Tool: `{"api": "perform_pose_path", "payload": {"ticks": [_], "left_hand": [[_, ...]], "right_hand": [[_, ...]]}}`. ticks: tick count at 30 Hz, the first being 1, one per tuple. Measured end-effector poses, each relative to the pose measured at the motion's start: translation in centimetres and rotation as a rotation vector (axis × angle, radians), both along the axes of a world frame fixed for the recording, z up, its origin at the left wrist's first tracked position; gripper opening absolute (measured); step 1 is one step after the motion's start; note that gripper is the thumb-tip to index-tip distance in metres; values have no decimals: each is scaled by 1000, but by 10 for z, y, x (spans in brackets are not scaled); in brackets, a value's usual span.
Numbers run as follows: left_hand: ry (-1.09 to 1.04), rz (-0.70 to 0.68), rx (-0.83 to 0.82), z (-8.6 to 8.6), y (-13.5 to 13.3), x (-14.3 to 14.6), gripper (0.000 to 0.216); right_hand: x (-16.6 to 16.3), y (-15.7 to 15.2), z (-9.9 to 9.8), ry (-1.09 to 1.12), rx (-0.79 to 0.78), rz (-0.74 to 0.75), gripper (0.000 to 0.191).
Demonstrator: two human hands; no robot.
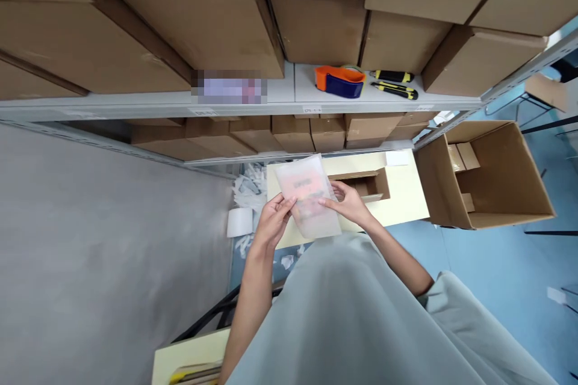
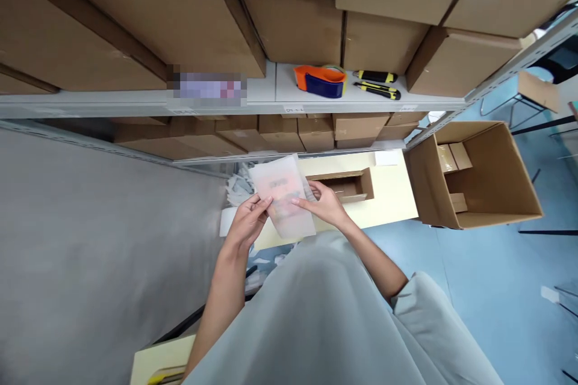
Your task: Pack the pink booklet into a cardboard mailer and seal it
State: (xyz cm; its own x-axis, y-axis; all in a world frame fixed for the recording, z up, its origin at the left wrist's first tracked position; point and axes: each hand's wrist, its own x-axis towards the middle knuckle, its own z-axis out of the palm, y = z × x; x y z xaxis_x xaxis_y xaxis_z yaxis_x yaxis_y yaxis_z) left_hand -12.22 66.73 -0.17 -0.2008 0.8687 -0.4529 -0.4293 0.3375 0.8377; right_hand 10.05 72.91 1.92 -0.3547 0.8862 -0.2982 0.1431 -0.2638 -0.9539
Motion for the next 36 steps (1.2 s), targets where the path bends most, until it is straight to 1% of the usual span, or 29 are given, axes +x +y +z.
{"api": "perform_pose_path", "payload": {"ticks": [2,3,6,10,14,19,22,24,26,27,29,31,32,34,36], "left_hand": [[-39,-52,-13,-1,6,25,65],[-58,-69,-22,-2,9,37,65],[-98,-89,-45,-7,14,69,64],[-137,-88,-58,-10,17,104,61],[-170,-94,-75,-15,20,128,66],[-112,-49,-67,-22,26,149,66],[-41,-57,-57,-26,30,155,69],[47,-81,-7,-29,32,153,67],[225,-113,63,-34,33,146,62],[360,-133,91,-37,33,141,57],[677,-194,122,-45,32,129,46],[947,-293,129,-54,29,117,41],[1036,-346,132,-58,26,113,40],[1126,-429,146,-66,20,108,38],[1149,-465,172,-73,14,108,35]], "right_hand": [[20,4,1,59,-34,-21,63],[30,4,1,70,-38,-55,56],[61,2,-2,56,-20,-170,48],[95,5,-5,1,-24,-219,46],[115,13,-8,-53,2,-244,48],[128,21,-8,-121,-31,-192,50],[135,28,-8,-172,13,-152,51],[140,34,-6,-184,54,-122,52],[145,41,1,-206,113,-103,50],[149,46,6,-229,164,-94,49],[156,55,21,-297,313,-53,44],[163,66,39,-371,478,30,41],[164,71,48,-406,545,86,40],[165,79,62,-472,628,198,41],[160,83,68,-531,657,300,41]]}}
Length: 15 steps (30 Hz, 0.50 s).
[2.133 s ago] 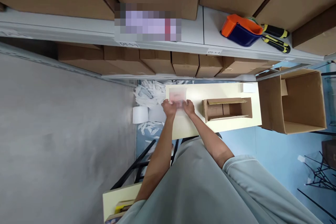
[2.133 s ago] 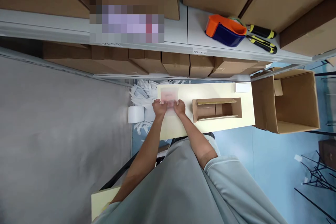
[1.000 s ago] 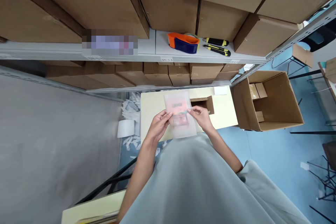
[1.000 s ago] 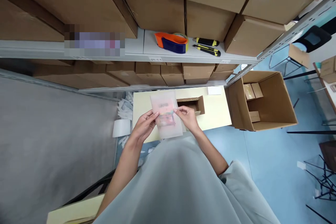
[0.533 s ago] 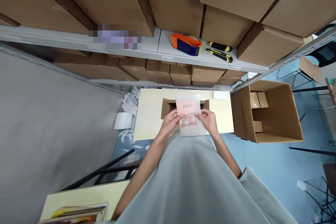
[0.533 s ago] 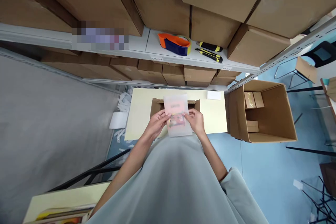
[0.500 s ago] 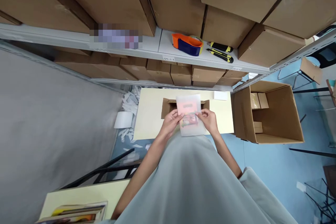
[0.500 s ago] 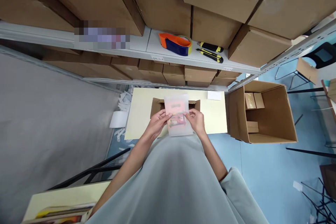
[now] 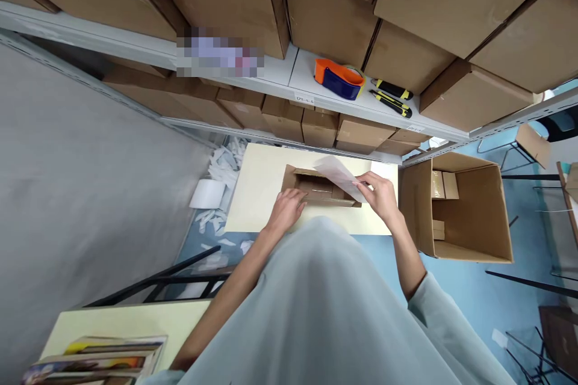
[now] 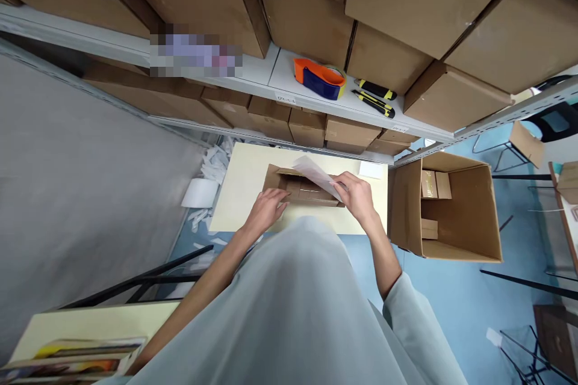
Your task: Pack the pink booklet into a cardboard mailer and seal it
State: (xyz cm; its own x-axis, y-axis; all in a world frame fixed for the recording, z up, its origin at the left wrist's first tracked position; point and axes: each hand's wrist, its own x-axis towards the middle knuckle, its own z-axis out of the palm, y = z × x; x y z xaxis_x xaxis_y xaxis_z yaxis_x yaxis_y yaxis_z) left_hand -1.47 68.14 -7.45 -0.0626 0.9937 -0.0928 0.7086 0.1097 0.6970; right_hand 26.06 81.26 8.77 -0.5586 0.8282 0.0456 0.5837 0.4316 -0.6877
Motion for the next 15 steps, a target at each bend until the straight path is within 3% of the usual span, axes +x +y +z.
{"api": "perform_pose_path", "payload": {"ticks": [5,8,15], "left_hand": [[-31,-32,50,-7,-17,5,30],[-44,-27,53,-7,-25,7,31],[-56,-24,53,0,-34,4,32]], "right_hand": [[-26,-3,-16,-196,-34,166,32],[-45,-8,-34,-373,-21,270,27],[-80,-12,-86,-776,-65,389,35]]}}
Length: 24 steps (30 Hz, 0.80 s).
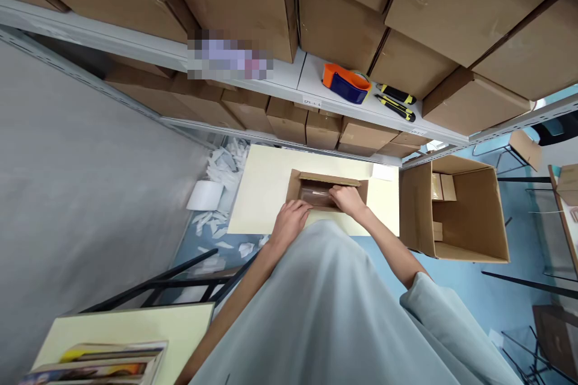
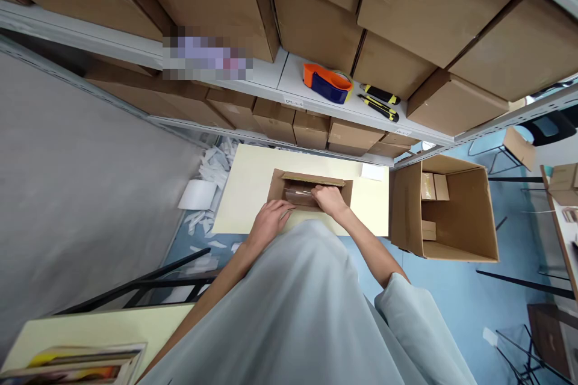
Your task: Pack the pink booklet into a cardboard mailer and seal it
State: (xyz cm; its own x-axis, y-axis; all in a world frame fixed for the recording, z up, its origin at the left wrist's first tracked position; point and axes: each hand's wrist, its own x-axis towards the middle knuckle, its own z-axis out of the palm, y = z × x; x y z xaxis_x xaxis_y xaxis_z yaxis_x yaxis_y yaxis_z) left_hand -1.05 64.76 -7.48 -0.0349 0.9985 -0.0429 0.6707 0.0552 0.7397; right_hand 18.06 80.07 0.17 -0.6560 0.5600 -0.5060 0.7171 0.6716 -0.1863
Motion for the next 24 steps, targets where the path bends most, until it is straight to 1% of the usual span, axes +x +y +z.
{"api": "perform_pose_path", "payload": {"ticks": [5,8,10,13,17,19,22,23,24], "left_hand": [[16,-1,15,5,2,-3,33],[4,1,14,6,2,-4,31],[-8,10,19,7,2,-4,27],[-16,48,39,7,1,-3,27],[-30,90,43,9,2,-3,31],[-11,122,44,12,4,-3,31],[75,236,71,15,7,-3,25],[104,284,78,15,8,-3,32],[125,327,80,15,9,-3,44]], "right_hand": [[-16,5,-33,-49,-52,-34,30],[-20,7,-45,-69,-81,-71,29],[-18,7,-49,-70,-95,-96,29],[-8,6,-48,-33,-103,-129,31],[18,4,-38,60,-87,-172,35],[33,5,-31,139,-55,-220,41],[56,13,-23,287,33,-321,47],[62,17,-21,319,64,-344,48],[68,22,-20,333,91,-357,48]]}}
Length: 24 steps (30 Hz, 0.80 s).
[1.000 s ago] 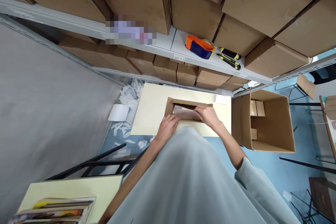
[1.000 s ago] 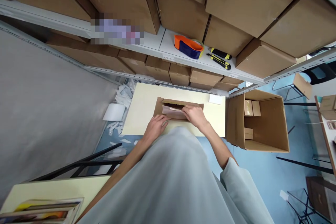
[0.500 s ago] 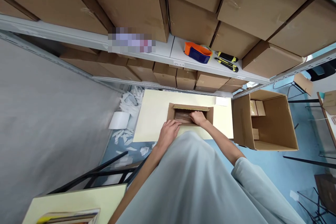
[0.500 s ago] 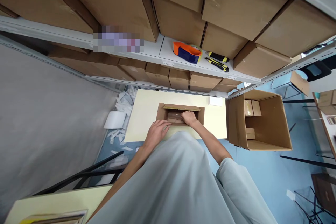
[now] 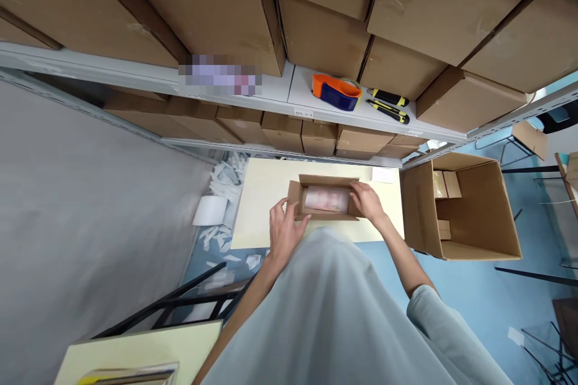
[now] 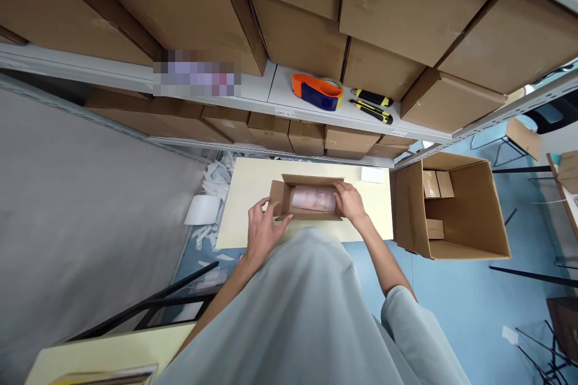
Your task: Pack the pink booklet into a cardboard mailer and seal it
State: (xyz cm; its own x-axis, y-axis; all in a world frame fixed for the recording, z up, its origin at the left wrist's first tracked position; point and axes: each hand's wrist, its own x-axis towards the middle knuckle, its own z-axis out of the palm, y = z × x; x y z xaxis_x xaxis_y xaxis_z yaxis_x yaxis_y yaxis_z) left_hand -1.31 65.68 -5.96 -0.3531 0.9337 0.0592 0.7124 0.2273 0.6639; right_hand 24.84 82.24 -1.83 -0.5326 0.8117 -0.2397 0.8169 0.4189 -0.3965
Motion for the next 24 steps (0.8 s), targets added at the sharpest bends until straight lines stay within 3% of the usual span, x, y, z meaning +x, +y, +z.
{"api": "perform_pose_path", "payload": {"ticks": [3,8,11,14,18,24], "left_hand": [[-8,32,-22,-2,3,0,71],[-89,-205,-71,-6,9,3,63],[-163,-298,-130,-11,14,6,59],[-249,-321,-229,-19,19,6,81],[-345,-255,-258,-26,27,1,105],[-163,-70,-139,-22,40,1,131]], "right_hand": [[11,13,2,-20,34,-28,46],[12,18,2,-31,-18,-136,46],[8,12,-2,93,-95,-223,52],[3,5,-12,296,-176,-274,63],[-1,-2,-28,384,-228,-336,71],[6,-6,-34,410,-221,-343,52]]}}
